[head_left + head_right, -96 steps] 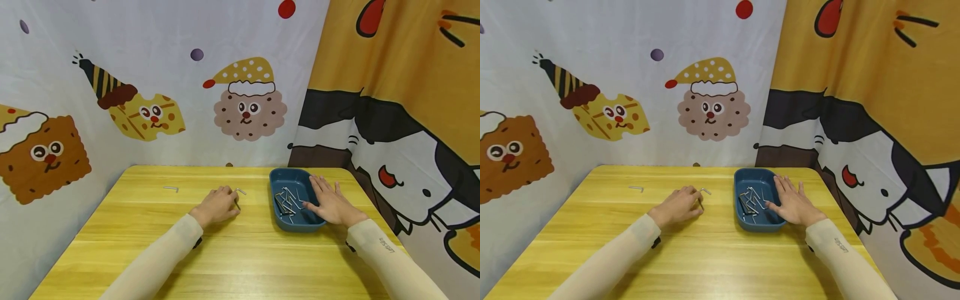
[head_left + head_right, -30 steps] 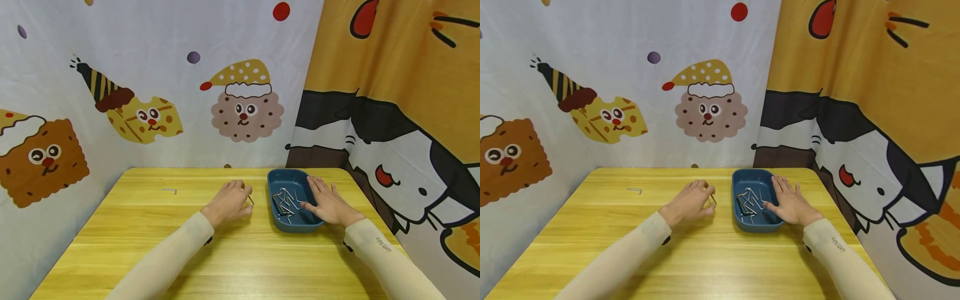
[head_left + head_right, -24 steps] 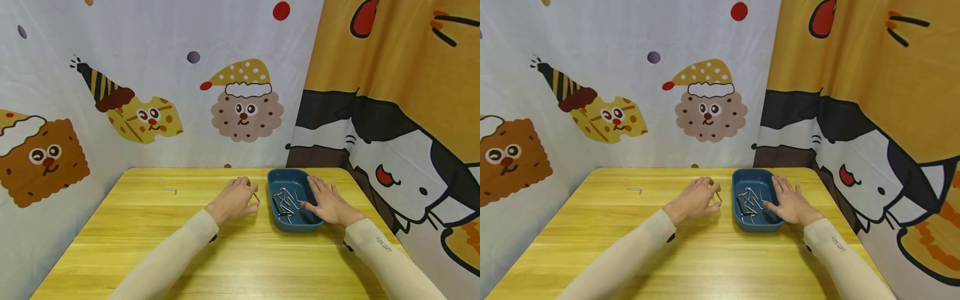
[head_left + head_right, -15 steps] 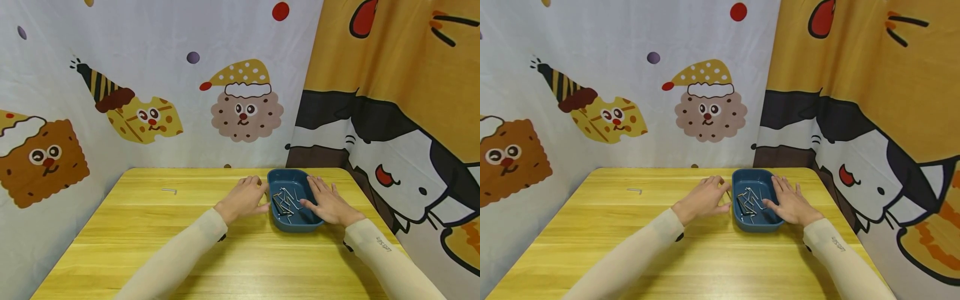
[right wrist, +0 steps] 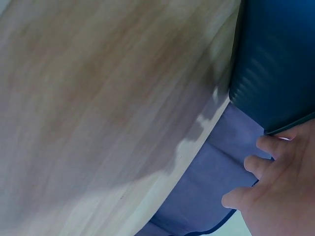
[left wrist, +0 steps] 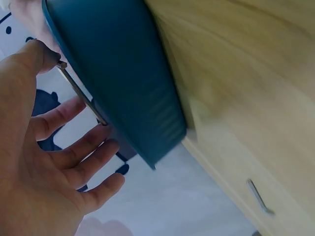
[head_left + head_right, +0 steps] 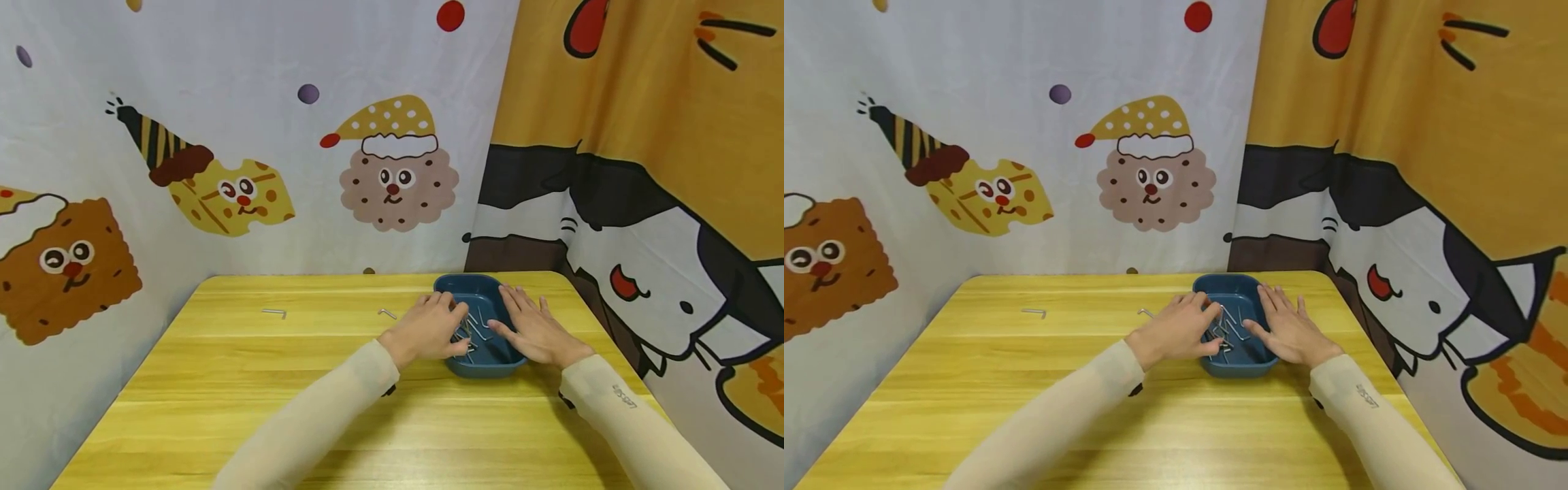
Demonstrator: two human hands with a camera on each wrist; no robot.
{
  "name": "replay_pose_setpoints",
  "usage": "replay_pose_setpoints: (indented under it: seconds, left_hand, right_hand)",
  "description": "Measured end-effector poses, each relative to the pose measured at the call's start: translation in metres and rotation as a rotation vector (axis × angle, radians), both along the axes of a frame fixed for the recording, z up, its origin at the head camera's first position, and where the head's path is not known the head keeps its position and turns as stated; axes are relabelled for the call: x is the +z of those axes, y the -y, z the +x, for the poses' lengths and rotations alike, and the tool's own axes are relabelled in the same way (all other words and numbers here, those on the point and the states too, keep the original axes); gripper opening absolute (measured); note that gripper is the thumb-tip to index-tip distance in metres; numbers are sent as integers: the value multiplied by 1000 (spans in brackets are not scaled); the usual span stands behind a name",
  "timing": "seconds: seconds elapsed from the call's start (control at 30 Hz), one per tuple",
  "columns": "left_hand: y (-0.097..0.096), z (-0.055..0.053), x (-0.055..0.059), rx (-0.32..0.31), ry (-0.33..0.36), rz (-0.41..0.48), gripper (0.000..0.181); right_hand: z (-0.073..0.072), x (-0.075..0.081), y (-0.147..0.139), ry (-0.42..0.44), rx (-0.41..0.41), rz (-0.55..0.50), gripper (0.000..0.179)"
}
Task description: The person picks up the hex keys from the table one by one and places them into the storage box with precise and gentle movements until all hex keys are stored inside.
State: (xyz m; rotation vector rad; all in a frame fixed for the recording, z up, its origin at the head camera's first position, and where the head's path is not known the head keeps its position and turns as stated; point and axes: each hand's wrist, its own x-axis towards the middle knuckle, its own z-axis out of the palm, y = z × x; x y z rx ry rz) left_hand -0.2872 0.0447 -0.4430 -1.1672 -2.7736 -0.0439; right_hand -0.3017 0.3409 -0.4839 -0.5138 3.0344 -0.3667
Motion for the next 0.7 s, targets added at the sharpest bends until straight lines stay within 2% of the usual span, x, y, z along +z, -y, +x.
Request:
replay_pose_setpoints:
  seconds: [0.27, 0.47, 0.7]
  left_hand:
    - [-25, 4, -9, -10, 11, -12, 54]
    - [-40, 7, -8, -5, 2, -28, 58]
    - [-52, 8, -6, 14, 59, -2, 61]
  right_hand:
    - [0, -2, -1, -16, 9, -5, 98]
    - [-1, -1, 0, -5, 10, -8, 97]
    - [-1, -1, -1, -4, 16, 9, 96]
